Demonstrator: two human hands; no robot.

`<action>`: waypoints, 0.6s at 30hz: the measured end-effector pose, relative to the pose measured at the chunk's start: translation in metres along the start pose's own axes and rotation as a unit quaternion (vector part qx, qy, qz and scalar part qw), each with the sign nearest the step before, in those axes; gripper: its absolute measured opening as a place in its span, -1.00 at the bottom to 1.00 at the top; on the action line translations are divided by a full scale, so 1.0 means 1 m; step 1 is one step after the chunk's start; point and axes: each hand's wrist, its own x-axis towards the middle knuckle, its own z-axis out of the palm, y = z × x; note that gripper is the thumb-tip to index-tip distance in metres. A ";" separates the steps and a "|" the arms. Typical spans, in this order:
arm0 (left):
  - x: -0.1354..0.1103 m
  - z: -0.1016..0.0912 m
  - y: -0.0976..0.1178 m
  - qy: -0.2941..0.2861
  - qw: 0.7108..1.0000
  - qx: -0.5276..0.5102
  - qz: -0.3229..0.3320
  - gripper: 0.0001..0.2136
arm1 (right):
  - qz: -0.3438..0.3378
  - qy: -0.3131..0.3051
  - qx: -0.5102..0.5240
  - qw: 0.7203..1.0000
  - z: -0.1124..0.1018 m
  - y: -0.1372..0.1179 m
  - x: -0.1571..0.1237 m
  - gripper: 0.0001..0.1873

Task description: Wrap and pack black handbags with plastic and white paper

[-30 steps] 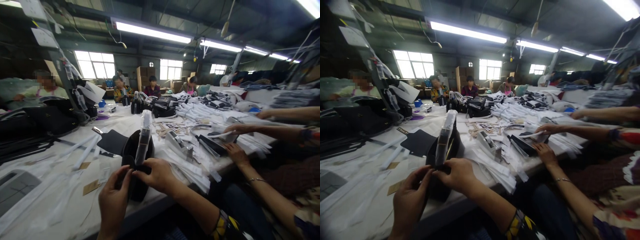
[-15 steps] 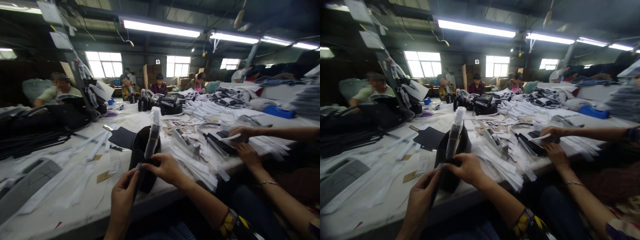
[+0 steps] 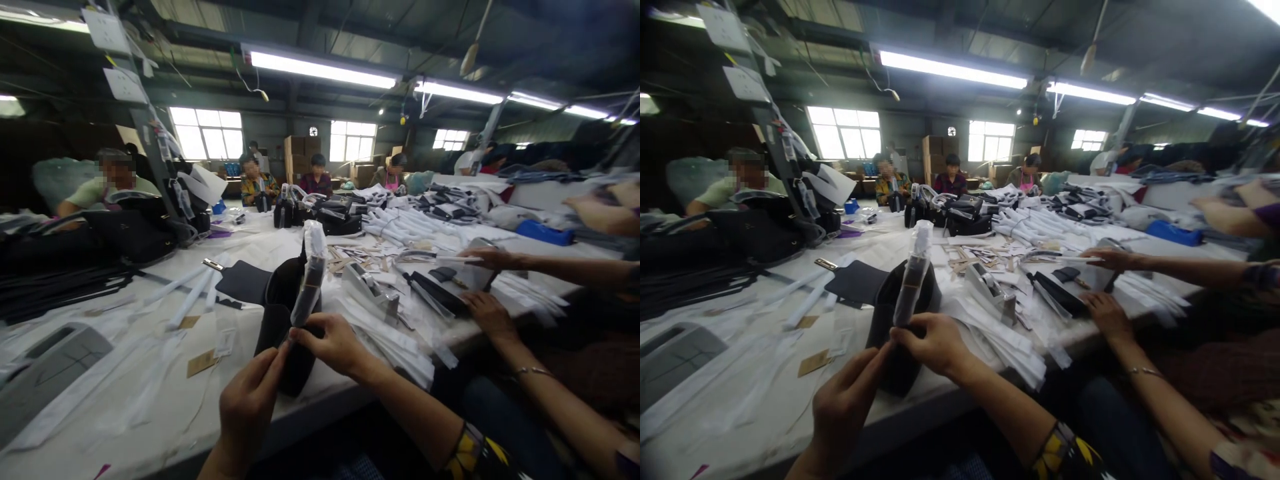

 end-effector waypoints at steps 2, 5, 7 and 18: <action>0.001 0.000 -0.006 0.001 0.998 0.033 0.046 -0.73 | -0.009 0.004 -0.032 0.999 0.000 -0.002 -0.001 -0.68; 0.001 -0.002 -0.011 -0.002 0.994 0.072 0.080 -0.76 | -0.021 0.025 -0.068 0.997 0.005 -0.004 -0.001 -0.71; 0.000 -0.004 -0.011 -0.004 0.993 0.089 0.080 -0.73 | -0.036 0.033 -0.066 0.997 0.011 -0.005 -0.001 -0.76; -0.032 -0.016 0.017 -0.056 0.996 -0.063 0.010 -0.69 | -0.045 -0.018 -0.016 0.999 0.007 0.001 0.001 -0.76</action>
